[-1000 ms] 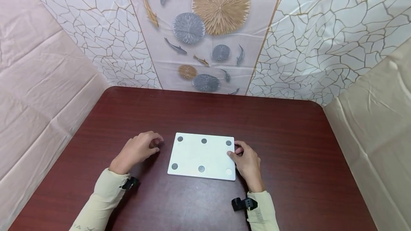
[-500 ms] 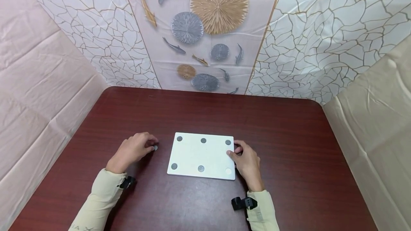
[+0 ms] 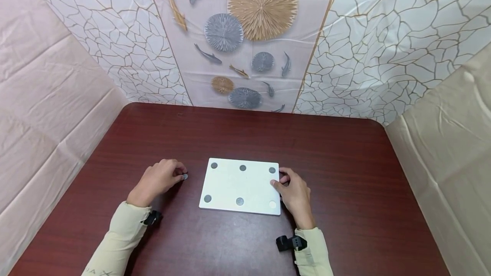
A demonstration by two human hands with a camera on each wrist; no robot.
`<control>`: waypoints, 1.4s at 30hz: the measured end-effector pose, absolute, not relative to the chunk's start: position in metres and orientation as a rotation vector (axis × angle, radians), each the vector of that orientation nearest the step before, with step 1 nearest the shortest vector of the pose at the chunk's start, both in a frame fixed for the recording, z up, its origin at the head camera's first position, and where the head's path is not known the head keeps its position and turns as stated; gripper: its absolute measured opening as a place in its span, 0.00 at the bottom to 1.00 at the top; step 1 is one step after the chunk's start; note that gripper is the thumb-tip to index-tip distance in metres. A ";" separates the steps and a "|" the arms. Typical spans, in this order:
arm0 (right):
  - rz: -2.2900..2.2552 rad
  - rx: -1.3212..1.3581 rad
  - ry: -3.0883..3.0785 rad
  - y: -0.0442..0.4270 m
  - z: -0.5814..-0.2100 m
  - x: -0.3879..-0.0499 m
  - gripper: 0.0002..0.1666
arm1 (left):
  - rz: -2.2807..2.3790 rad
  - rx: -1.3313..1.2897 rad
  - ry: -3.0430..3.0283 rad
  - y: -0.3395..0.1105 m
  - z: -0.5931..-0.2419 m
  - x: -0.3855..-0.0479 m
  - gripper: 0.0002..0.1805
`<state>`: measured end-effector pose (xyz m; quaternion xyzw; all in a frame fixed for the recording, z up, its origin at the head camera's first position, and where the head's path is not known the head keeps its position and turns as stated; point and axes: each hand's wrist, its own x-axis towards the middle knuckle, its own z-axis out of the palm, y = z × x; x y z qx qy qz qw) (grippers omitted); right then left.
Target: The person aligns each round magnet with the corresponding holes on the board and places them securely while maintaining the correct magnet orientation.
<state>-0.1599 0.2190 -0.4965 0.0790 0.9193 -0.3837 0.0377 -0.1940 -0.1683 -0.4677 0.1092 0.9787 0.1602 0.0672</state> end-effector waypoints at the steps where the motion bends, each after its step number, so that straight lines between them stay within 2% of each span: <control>1: -1.182 0.241 2.819 0.219 -0.497 -0.160 0.29 | 0.481 0.330 2.952 -0.168 -0.468 -0.194 0.03; 22: -1.175 0.261 2.816 0.220 -0.497 -0.159 0.29 | 0.481 0.305 2.970 -0.163 -0.464 -0.193 0.05; 34: -1.155 0.233 2.842 0.221 -0.498 -0.158 0.29 | 0.549 0.375 2.975 -0.160 -0.461 -0.191 0.09; 42: -1.167 0.241 2.834 0.220 -0.498 -0.158 0.29 | 0.597 0.402 2.953 -0.157 -0.462 -0.191 0.04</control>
